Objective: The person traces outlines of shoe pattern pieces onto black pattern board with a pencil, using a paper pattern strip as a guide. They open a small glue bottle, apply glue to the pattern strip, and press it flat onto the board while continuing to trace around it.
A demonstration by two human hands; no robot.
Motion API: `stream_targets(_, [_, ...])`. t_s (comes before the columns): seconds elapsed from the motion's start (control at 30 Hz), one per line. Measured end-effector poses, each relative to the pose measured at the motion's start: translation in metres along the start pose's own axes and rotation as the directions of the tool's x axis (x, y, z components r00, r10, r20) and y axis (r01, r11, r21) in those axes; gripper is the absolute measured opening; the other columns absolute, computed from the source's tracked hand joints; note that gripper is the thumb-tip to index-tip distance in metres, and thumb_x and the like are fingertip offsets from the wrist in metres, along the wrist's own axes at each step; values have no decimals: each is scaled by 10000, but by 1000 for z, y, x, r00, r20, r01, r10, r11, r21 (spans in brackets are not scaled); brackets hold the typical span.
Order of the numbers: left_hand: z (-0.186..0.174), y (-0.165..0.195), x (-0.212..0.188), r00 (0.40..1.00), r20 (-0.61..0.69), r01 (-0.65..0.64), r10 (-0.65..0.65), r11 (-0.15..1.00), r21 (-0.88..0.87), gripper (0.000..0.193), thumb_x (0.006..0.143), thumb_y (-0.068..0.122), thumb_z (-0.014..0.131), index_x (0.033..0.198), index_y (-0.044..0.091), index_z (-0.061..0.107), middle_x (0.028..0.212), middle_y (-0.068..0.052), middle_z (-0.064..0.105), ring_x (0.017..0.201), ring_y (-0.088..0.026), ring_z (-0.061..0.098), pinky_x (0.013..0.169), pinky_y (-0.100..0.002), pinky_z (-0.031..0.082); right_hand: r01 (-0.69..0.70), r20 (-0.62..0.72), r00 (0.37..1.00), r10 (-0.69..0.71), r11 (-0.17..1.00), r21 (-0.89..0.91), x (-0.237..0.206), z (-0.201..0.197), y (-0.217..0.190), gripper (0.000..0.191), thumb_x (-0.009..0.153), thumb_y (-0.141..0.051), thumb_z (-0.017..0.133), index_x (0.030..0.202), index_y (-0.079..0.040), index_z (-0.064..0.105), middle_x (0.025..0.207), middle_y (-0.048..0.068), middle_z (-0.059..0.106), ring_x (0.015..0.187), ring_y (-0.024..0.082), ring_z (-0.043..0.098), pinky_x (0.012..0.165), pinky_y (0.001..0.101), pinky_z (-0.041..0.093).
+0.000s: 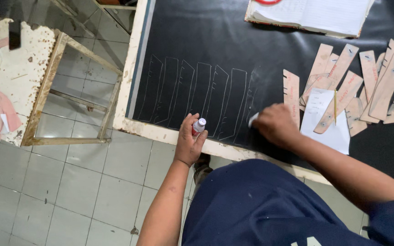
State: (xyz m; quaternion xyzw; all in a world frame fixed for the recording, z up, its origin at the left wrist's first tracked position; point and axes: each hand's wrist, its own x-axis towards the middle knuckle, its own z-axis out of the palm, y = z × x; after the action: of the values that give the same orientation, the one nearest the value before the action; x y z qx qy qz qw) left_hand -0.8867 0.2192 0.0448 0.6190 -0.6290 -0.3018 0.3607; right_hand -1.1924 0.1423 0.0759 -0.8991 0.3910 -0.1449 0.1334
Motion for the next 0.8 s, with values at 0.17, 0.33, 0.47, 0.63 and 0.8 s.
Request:
stream_targets(0.17, [1, 2, 0, 996, -39, -84, 86, 995, 45, 509, 930, 265, 745, 1358, 133, 503, 1509, -167, 524, 1489, -425, 394, 1193, -518, 376, 225, -74, 973, -217, 964, 138, -22, 16, -13, 132, 796, -198, 727, 921, -205, 768, 864, -1, 641, 892, 201, 585, 911, 446, 400])
stream_targets(0.33, [1, 9, 2, 986, -122, -83, 110, 975, 208, 523, 889, 319, 793, 1326, 142, 565, 1337, -158, 550, 1294, -377, 488, 1078, -493, 448, 109, 52, 991, -125, 965, 237, -9, 12, -35, 123, 815, -231, 748, 921, -182, 785, 812, 19, 656, 816, 202, 586, 856, 419, 408])
stream_targets(0.47, [-6, 9, 14, 983, -176, -5, 48, 972, 234, 521, 896, 317, 785, 1332, 120, 580, 1295, -129, 582, 1216, -345, 519, 1039, -468, 458, -160, 23, 987, 160, 949, 272, 23, 15, -47, 139, 909, -217, 724, 1010, -141, 781, 926, 39, 710, 909, 229, 628, 857, 394, 429])
stream_targets(0.63, [-21, -4, 34, 968, -235, -33, 84, 977, 212, 512, 927, 309, 759, 1350, 91, 572, 1321, -129, 613, 1228, -331, 566, 1069, -446, 459, -273, -131, 926, 355, 866, 419, 22, 14, -54, 233, 892, -156, 725, 1108, -70, 740, 1090, 114, 701, 1013, 308, 662, 898, 408, 518])
stream_targets(0.8, [-28, -14, 33, 984, -178, 23, 14, 979, 200, 550, 924, 330, 743, 1368, 68, 551, 1332, -140, 608, 1263, -340, 564, 1081, -450, 447, -456, -495, 722, 483, 871, 185, -34, -11, -6, 328, 880, -86, 740, 1200, -40, 687, 1174, 179, 667, 1122, 380, 620, 990, 465, 495])
